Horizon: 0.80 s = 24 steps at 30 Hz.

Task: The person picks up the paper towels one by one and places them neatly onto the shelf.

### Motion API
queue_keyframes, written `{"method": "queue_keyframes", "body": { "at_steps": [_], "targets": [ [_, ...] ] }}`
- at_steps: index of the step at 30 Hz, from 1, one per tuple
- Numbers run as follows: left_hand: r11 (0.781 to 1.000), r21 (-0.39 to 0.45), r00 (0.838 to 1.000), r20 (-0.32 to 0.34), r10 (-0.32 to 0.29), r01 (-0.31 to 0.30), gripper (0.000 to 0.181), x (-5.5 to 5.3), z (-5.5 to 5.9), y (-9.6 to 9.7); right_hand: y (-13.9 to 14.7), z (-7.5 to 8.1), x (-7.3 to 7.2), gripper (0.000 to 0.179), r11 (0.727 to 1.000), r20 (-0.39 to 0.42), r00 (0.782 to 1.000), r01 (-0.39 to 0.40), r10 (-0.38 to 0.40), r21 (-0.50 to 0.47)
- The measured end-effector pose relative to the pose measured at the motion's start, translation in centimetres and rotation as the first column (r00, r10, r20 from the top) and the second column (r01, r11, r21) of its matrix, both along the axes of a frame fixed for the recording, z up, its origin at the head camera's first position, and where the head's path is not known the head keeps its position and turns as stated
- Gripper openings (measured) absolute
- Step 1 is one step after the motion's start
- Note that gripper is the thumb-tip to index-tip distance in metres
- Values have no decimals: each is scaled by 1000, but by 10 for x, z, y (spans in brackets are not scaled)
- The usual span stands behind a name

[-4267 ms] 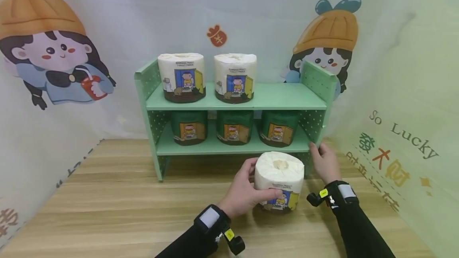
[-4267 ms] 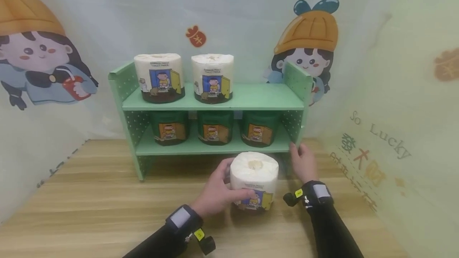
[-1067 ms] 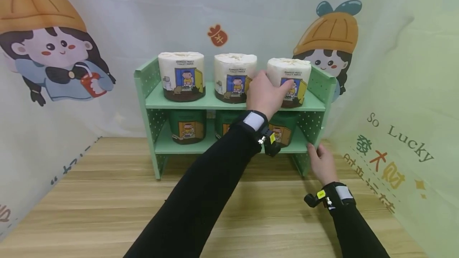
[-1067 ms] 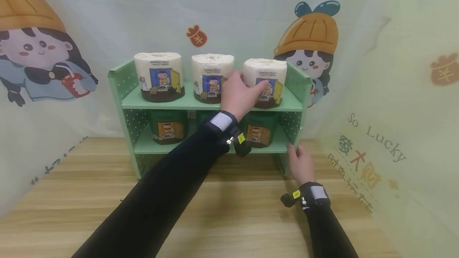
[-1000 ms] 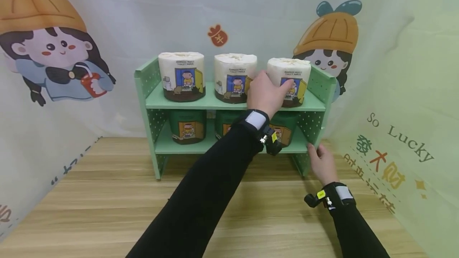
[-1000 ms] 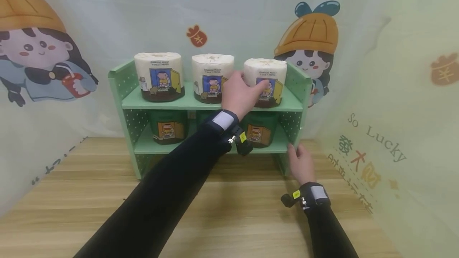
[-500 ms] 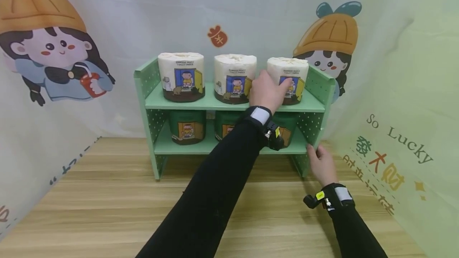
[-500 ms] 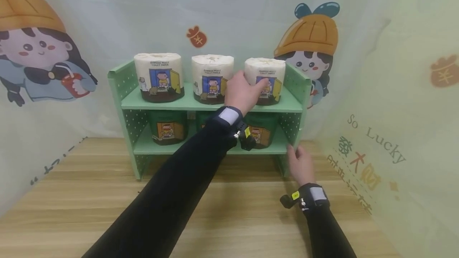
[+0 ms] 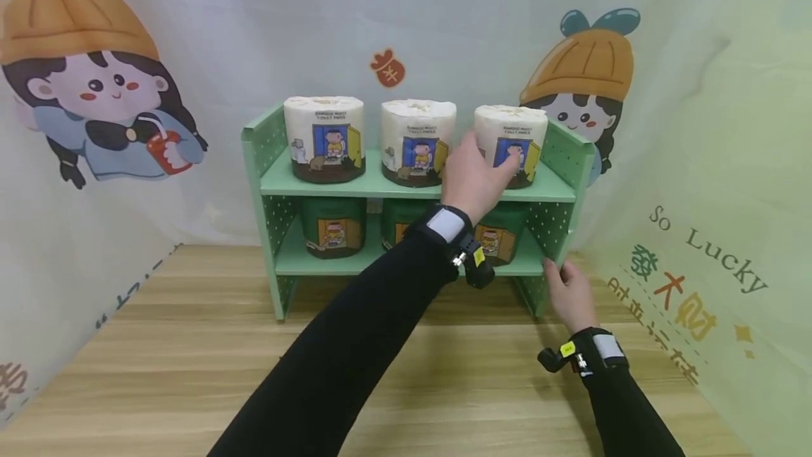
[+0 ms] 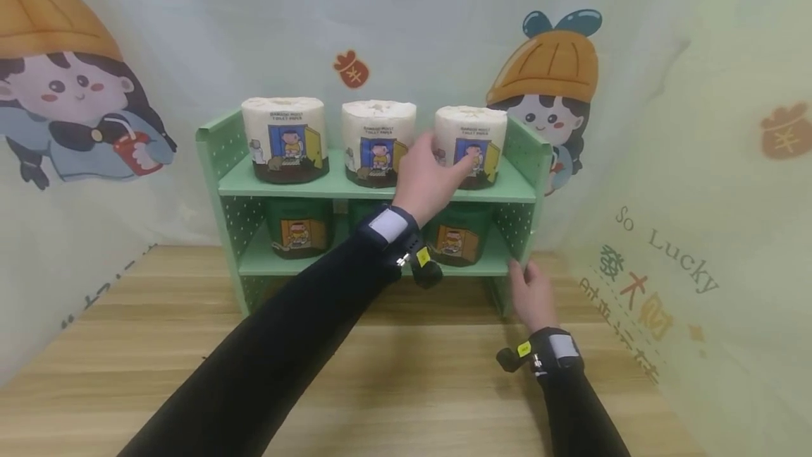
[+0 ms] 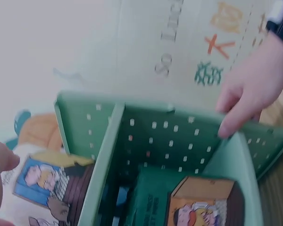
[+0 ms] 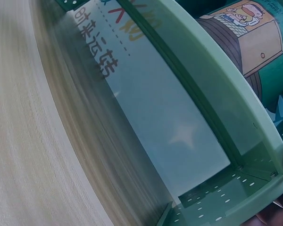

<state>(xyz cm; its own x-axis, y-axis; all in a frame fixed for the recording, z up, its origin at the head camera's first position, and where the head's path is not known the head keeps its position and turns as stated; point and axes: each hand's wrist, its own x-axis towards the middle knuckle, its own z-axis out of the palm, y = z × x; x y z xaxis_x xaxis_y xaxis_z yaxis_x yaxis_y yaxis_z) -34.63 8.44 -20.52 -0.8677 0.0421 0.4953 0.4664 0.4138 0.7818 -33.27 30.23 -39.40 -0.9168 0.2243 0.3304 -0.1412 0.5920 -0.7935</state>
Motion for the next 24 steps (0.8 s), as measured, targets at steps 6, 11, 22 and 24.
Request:
{"method": "queue_keyframes", "body": {
  "at_steps": [6, 11, 22, 24],
  "targets": [
    [990, 81, 994, 2, -113, 112, 60, 29, -11, -11, 6, 3, -1, 58, 1000, 18, 1000, 14, -14, 12],
    [978, 112, 979, 82, -184, 175, 74, 46, -32, -32, 10, 2, 0, 55, 1000, 2, 1000, 22, -22, 21],
    [970, 133, 977, 37, -209, 202, 63, 70, -101, -99, 17, 1, 2, 59, 1000, 24, 1000, 16, -17, 17],
    [974, 124, 978, 53, -200, 192, 64, 71, -114, -108, 19, 2, 4, 62, 1000, 38, 999, 0, 0, 2]
  ]
}}
